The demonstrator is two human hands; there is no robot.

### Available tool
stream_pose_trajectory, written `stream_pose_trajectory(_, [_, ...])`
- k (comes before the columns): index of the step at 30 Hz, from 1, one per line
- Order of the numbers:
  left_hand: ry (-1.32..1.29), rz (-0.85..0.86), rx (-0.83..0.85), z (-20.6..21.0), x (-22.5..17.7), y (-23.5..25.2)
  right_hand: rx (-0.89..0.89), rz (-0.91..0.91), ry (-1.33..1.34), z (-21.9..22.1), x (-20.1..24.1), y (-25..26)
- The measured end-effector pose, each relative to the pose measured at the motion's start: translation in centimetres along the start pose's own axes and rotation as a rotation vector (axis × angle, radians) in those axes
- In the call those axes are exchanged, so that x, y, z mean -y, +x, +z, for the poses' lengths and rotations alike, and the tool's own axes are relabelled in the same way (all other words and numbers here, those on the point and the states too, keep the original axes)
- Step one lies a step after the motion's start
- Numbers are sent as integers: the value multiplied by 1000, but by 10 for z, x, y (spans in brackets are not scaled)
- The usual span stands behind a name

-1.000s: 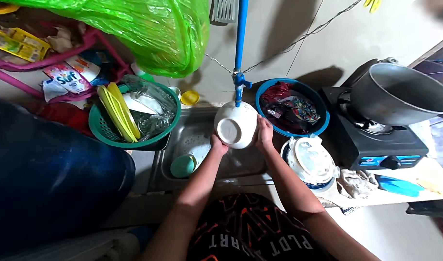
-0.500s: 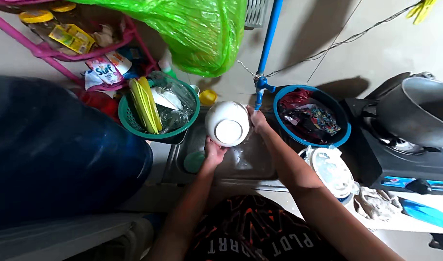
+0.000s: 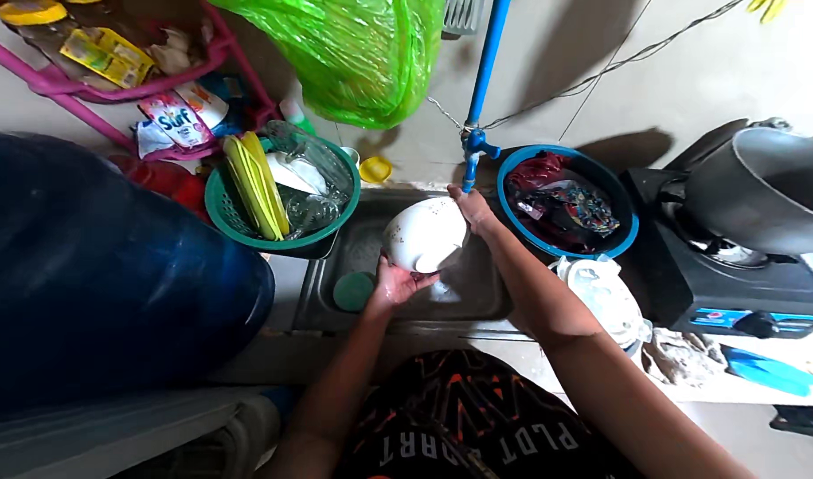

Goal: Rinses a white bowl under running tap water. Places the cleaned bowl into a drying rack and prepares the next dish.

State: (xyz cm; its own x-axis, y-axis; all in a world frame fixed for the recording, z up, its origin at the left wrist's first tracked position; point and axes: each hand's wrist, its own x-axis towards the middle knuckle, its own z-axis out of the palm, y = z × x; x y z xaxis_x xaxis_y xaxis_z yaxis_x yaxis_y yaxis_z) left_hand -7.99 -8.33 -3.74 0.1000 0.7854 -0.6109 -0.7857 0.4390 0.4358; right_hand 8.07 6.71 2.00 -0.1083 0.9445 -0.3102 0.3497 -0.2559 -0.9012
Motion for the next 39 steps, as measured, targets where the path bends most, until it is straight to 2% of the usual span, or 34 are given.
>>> stream_pose_trajectory(4, [-21, -33, 10, -5, -2, 0, 48, -74, 76, 0, -5, -4])
stream_pose_trajectory(7, [-53, -70, 63, -12, -5, -5, 102, -273, 222, -2, -12, -10])
stream_pose_trajectory(11, [-3, -25, -6, -10, -5, -14, 80, -501, 296, -5, -26, -17])
stream_pose_trajectory(13, [9, 86, -68, -4, -2, -16, 71, -440, 243, -13, -32, -30])
stream_pose_trajectory(16, [150, 271, -136, 2, -2, -11, 141, -169, 241, -24, -55, -44])
stream_pose_trajectory(19, [392, 400, -63, -6, -7, -2, 165, -15, 409, -27, -82, -45])
stream_pose_trajectory(22, [654, 457, -21, 2, -13, -2, 143, 150, 488, -28, -94, -58])
stream_pose_trajectory(24, [734, 423, -37, 14, -14, -3, 73, 218, 478, -27, -93, -62])
stream_pose_trajectory(27, [700, 290, -106, 31, -19, -3, 26, 228, 409, -29, -87, -58])
stream_pose_trajectory(30, [645, 208, -161, 25, -28, 5, 17, 200, 280, -25, -80, -53])
stream_pose_trajectory(35, [635, 216, -228, -2, -26, 11, 40, -11, 108, -12, -80, -59])
stream_pose_trajectory(39, [799, 286, -189, -4, -21, 4, 15, 22, 205, -8, -100, -65])
